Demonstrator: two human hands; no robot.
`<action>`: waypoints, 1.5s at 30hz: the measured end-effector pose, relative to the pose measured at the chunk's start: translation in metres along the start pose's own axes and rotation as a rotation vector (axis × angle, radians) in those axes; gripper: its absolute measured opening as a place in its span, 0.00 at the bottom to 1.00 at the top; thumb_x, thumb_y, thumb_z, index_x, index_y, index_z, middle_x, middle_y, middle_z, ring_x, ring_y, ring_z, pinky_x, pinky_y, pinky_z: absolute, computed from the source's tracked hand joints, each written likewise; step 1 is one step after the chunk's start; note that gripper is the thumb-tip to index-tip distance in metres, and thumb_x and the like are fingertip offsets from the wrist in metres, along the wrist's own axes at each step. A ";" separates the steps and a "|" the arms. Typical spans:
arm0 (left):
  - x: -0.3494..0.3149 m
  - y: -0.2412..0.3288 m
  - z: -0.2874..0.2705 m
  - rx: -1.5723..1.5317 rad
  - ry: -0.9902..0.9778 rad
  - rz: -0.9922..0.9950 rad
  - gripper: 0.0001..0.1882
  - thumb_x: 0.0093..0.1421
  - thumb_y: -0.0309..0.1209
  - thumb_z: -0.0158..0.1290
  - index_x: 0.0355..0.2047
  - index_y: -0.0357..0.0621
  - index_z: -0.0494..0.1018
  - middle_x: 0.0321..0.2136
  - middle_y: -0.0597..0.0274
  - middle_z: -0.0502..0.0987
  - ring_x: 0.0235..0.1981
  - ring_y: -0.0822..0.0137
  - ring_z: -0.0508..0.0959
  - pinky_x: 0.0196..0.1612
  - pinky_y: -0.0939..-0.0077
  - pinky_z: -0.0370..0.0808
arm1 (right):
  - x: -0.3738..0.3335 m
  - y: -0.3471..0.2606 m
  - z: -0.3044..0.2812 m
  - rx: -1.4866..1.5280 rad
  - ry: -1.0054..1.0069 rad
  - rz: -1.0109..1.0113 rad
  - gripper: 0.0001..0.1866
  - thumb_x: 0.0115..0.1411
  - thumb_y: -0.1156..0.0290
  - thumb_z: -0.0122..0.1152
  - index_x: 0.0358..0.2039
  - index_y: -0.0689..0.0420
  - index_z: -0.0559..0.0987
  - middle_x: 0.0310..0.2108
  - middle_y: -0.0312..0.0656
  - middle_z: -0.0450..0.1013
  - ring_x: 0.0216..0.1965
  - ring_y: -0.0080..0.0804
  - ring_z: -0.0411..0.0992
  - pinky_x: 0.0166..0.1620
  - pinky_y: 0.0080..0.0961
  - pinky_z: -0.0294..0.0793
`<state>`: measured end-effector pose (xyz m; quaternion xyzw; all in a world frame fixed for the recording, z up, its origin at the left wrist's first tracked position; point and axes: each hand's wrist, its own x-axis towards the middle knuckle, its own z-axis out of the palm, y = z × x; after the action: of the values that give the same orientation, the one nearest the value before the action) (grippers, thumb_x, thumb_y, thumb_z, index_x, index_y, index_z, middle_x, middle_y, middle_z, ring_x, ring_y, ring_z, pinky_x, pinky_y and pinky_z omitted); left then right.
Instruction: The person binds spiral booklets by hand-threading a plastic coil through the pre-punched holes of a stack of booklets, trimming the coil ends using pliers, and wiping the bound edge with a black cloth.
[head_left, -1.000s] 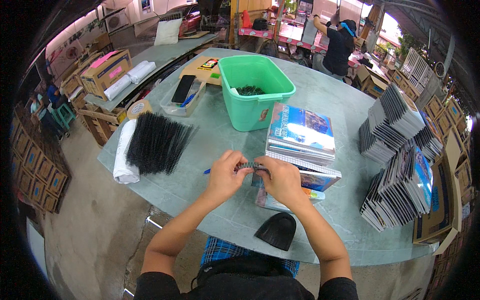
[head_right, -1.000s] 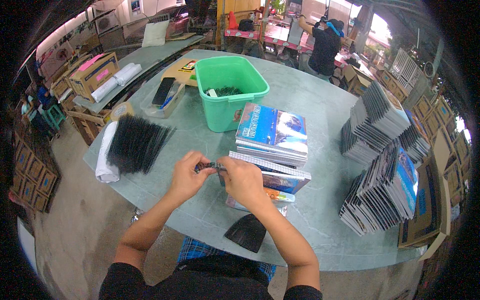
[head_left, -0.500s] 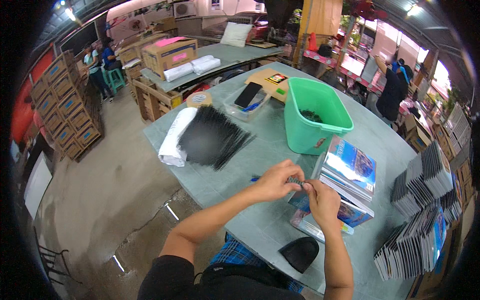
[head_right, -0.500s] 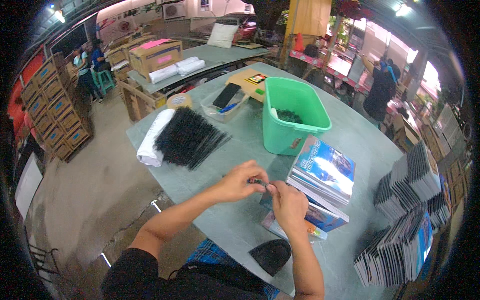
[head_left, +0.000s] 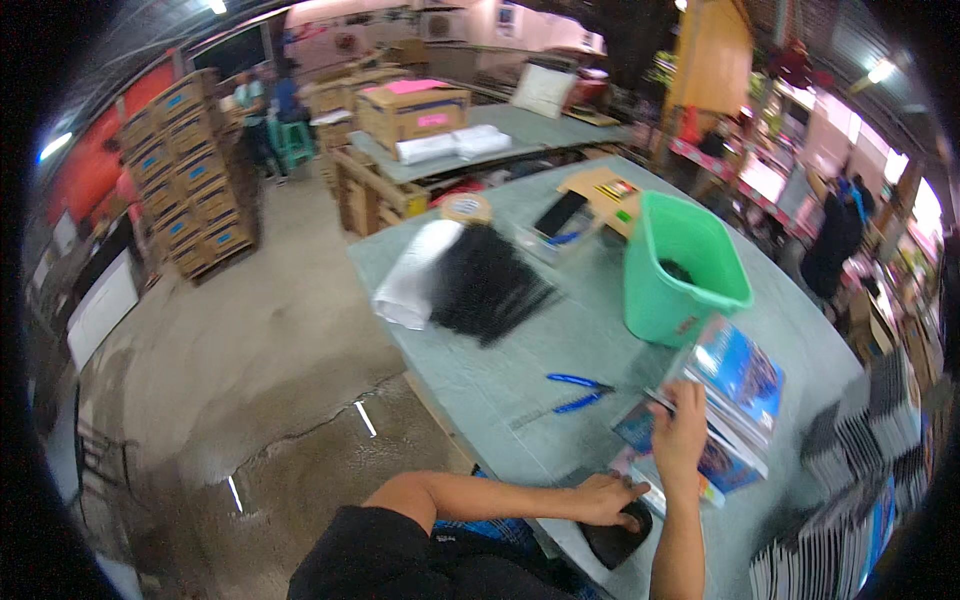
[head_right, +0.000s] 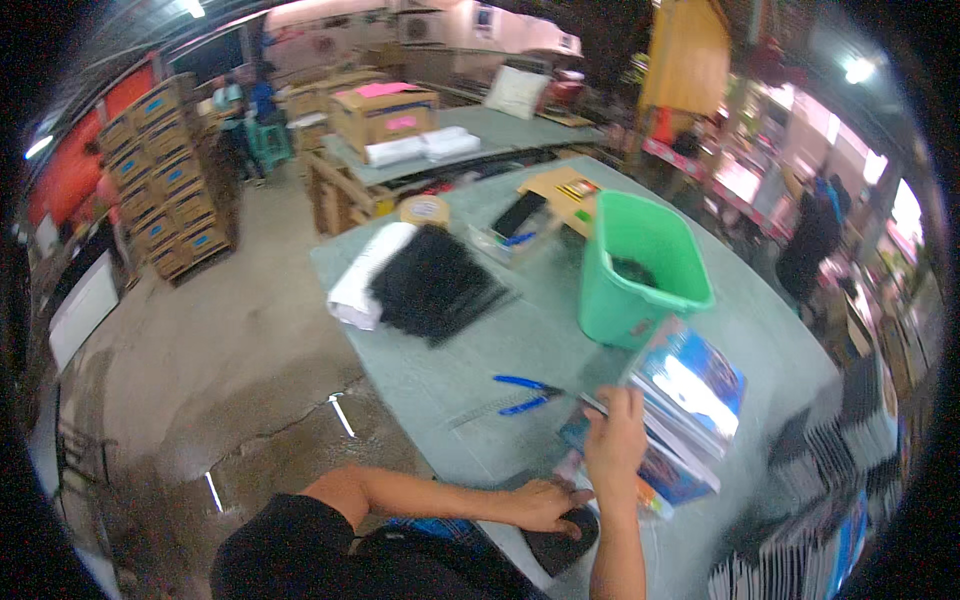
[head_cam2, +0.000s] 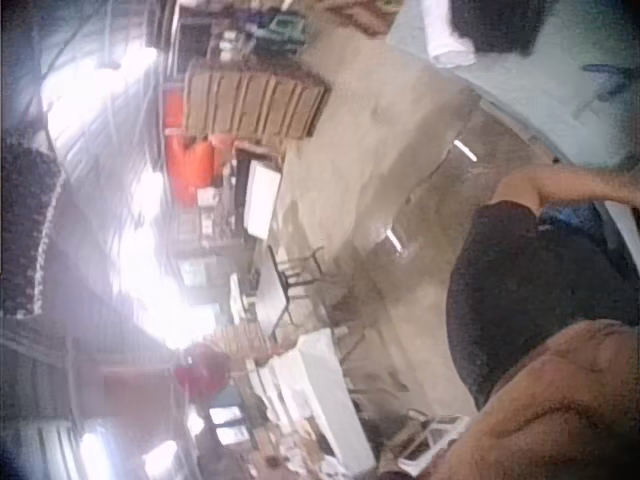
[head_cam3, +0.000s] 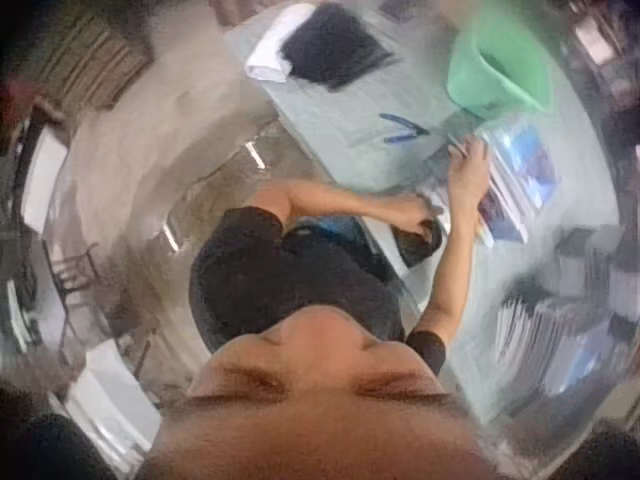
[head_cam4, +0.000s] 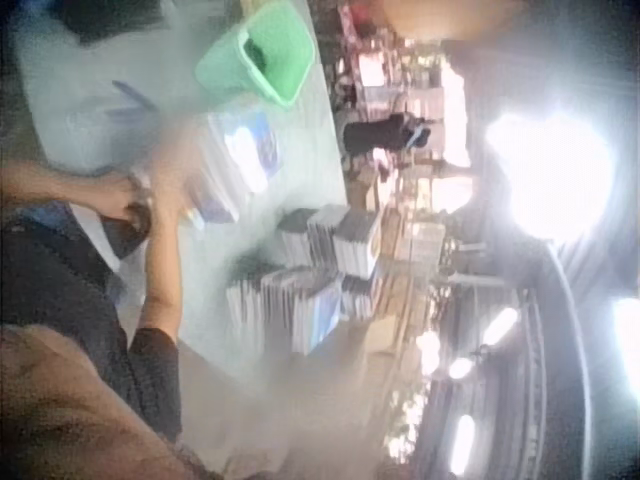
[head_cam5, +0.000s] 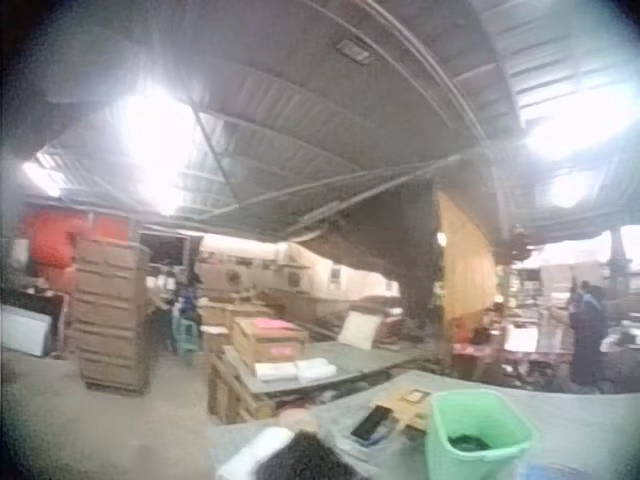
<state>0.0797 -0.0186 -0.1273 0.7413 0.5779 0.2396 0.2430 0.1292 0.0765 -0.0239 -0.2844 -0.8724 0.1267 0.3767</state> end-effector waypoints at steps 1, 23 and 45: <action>0.005 -0.008 0.024 -0.036 0.088 0.063 0.28 0.53 0.42 0.53 0.52 0.43 0.63 0.35 0.44 0.70 0.39 0.45 0.71 0.38 0.53 0.71 | 0.006 -0.015 -0.002 -0.045 0.014 -0.004 0.13 0.46 0.75 0.61 0.34 0.56 0.72 0.28 0.42 0.70 0.34 0.45 0.70 0.34 0.38 0.69; -0.002 0.013 -0.147 0.262 1.045 0.274 0.18 0.47 0.24 0.59 0.40 0.47 0.74 0.33 0.56 0.72 0.34 0.58 0.74 0.36 0.71 0.72 | -0.039 0.041 -0.063 -0.139 0.023 -0.015 0.07 0.50 0.67 0.61 0.31 0.52 0.79 0.19 0.36 0.72 0.24 0.32 0.71 0.29 0.30 0.64; 0.022 0.035 -0.131 0.121 0.491 0.212 0.14 0.47 0.23 0.57 0.37 0.42 0.75 0.28 0.60 0.71 0.32 0.61 0.73 0.36 0.72 0.71 | -0.046 0.055 -0.095 -0.111 -0.098 0.099 0.08 0.50 0.68 0.61 0.31 0.55 0.79 0.25 0.40 0.75 0.28 0.33 0.72 0.35 0.28 0.69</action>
<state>0.0265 0.0059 -0.0030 0.7306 0.5521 0.4010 0.0245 0.2461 0.0948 -0.0097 -0.3410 -0.8804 0.1106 0.3105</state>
